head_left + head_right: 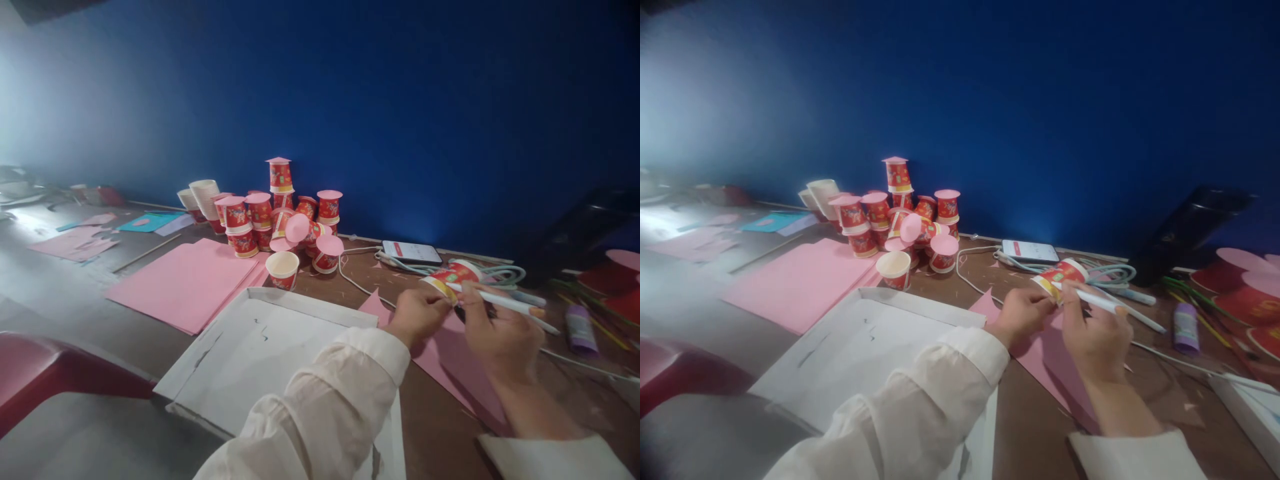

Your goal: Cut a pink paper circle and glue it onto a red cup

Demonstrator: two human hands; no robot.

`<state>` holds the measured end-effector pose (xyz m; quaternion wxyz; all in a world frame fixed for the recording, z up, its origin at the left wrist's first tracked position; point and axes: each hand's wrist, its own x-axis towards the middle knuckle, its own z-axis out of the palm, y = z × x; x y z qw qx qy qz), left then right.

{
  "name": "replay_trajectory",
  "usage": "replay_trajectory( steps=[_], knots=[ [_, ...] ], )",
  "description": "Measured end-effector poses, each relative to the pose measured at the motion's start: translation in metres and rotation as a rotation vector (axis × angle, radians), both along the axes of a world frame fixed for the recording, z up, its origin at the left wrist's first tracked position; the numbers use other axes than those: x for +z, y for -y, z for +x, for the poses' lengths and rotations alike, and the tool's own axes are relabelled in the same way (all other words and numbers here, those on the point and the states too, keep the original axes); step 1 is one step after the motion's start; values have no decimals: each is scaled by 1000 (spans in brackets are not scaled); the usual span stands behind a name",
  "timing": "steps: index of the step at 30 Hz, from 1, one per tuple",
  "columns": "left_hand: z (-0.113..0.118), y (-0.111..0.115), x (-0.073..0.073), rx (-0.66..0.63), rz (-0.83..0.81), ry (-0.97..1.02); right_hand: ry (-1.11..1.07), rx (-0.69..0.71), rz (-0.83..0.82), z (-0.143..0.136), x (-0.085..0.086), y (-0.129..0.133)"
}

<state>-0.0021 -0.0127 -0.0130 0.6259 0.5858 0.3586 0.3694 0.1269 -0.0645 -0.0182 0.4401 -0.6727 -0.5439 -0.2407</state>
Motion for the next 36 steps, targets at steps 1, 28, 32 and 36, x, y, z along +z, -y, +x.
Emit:
replay_trajectory(
  steps=[1, 28, 32, 36],
  knots=[
    [0, -1, -1, 0, 86, -29, 6, -6, 2, 1, -1, -1],
    [-3, -5, 8, 61, -426, 366, -66, -29, -27, -4, 2, 3],
    [-1, -6, 6, 48, -420, 342, -35, -39, -13, -1, 0, 2],
    [2, -7, 3, 65, -425, 313, -38, -39, -14, -1, 1, 2]
  ],
)
